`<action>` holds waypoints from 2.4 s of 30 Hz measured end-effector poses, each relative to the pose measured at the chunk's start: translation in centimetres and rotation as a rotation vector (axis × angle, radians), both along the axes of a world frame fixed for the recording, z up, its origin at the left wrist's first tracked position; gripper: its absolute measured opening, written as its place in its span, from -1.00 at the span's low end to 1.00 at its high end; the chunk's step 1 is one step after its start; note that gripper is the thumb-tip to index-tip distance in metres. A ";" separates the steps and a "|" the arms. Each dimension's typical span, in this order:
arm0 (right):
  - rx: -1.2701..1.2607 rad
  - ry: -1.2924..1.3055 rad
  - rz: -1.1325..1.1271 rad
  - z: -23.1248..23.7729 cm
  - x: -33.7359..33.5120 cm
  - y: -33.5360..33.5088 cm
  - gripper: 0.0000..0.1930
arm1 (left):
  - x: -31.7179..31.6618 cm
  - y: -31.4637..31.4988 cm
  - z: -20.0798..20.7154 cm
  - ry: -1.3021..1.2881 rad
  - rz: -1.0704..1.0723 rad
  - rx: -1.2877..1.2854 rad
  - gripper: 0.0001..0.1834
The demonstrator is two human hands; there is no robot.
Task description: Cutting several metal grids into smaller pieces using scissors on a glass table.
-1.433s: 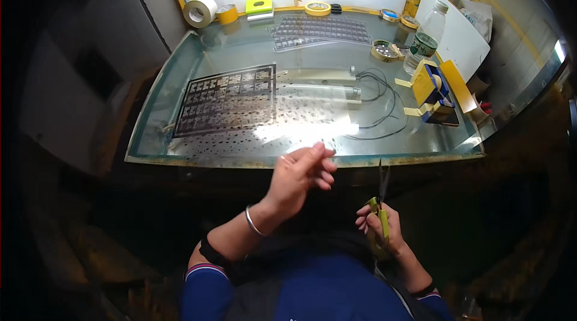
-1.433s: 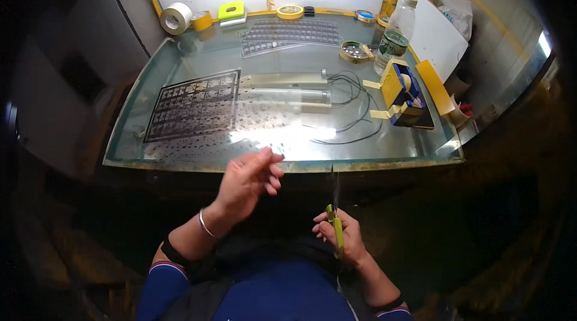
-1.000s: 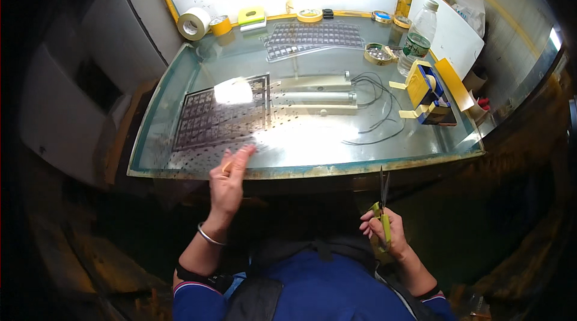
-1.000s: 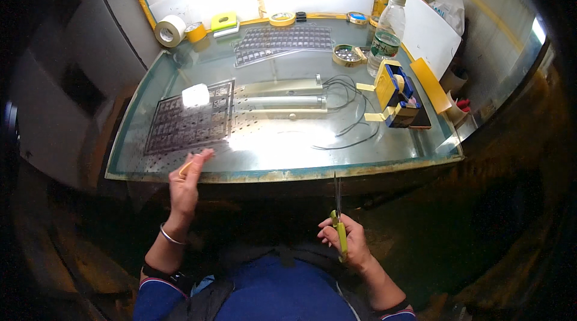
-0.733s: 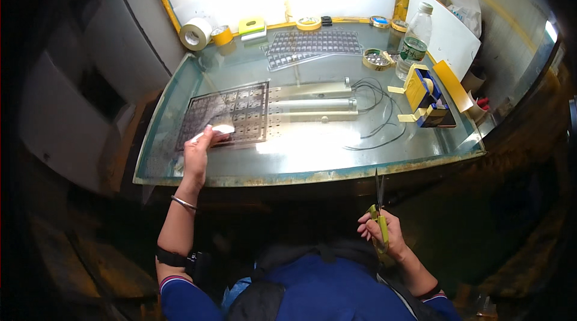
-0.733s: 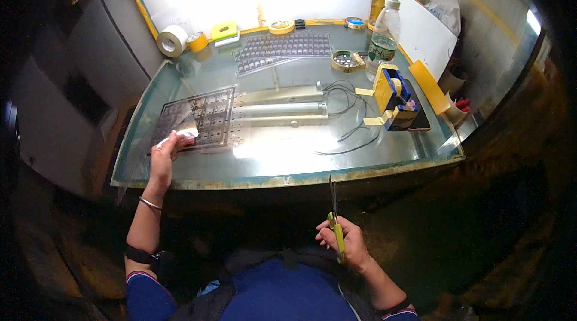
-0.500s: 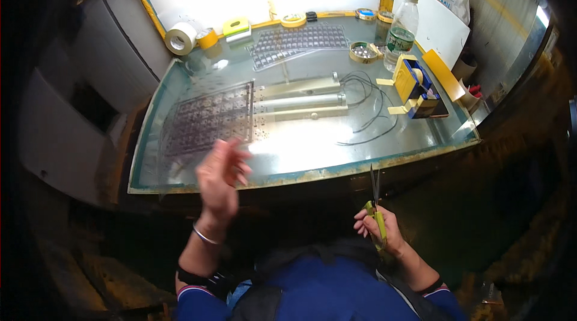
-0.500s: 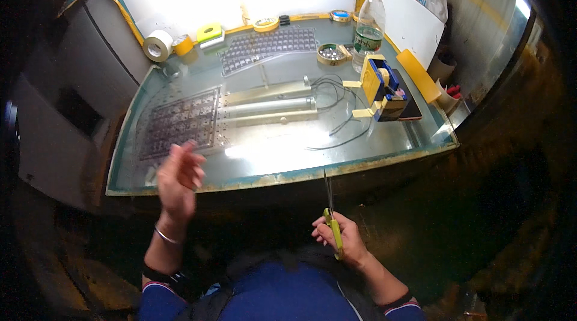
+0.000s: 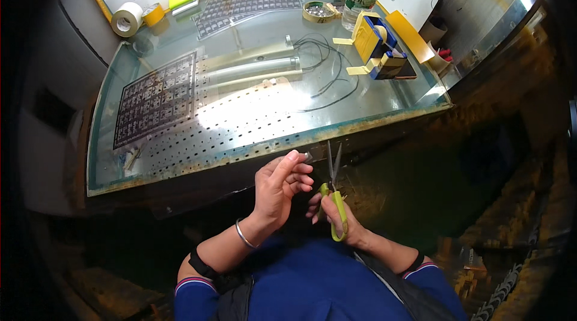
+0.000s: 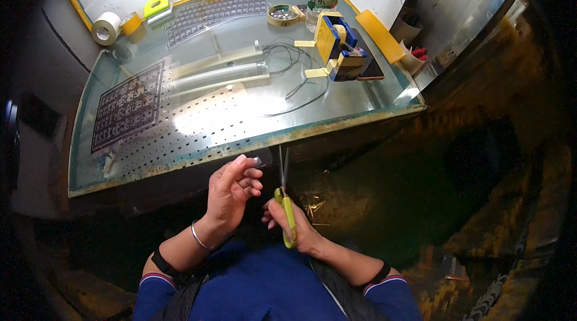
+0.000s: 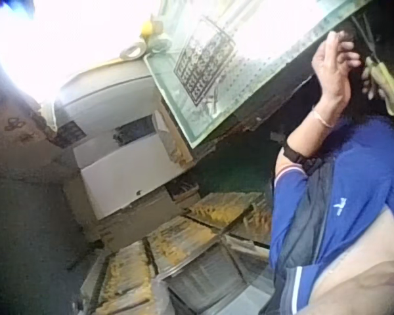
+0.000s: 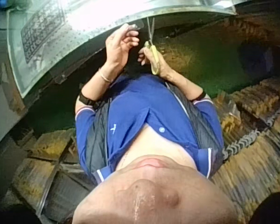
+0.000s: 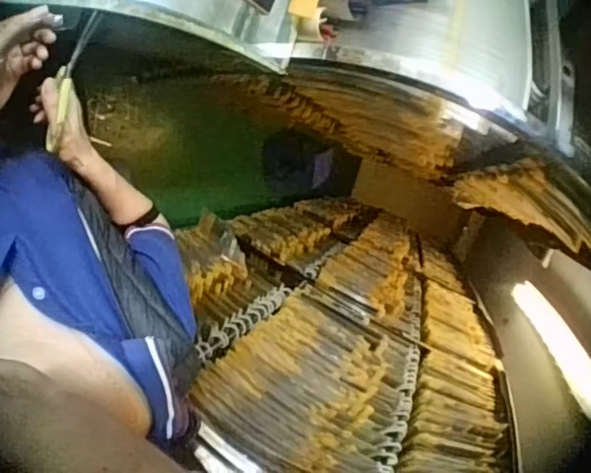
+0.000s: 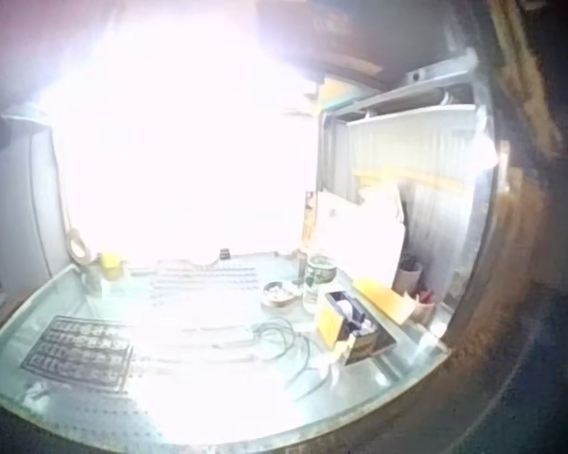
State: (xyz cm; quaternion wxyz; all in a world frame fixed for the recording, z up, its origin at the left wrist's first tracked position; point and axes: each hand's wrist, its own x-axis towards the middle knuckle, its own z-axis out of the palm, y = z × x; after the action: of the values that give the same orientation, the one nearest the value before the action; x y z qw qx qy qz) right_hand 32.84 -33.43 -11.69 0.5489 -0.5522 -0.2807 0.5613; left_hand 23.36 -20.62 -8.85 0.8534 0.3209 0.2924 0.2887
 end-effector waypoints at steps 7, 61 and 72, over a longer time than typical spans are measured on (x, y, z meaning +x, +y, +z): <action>0.161 -0.006 0.024 0.1 -2.0 1.5 -0.61 | 1.2 -0.2 -0.4 0.101 0.009 0.138 -0.79; -0.176 -0.243 0.023 2.7 -0.7 0.4 -0.67 | -1.3 0.6 0.9 0.156 -0.109 0.150 -0.81; -0.074 -0.346 -0.005 2.4 -0.2 1.0 -0.66 | -1.5 -0.4 0.8 0.163 -0.166 0.161 -0.83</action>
State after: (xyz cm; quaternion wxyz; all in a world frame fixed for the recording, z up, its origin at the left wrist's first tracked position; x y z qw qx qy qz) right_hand 32.65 -32.44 -9.29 0.4733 -0.6609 -0.3488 0.4664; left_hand 21.82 -21.02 -8.05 0.8194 0.4335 0.3089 0.2126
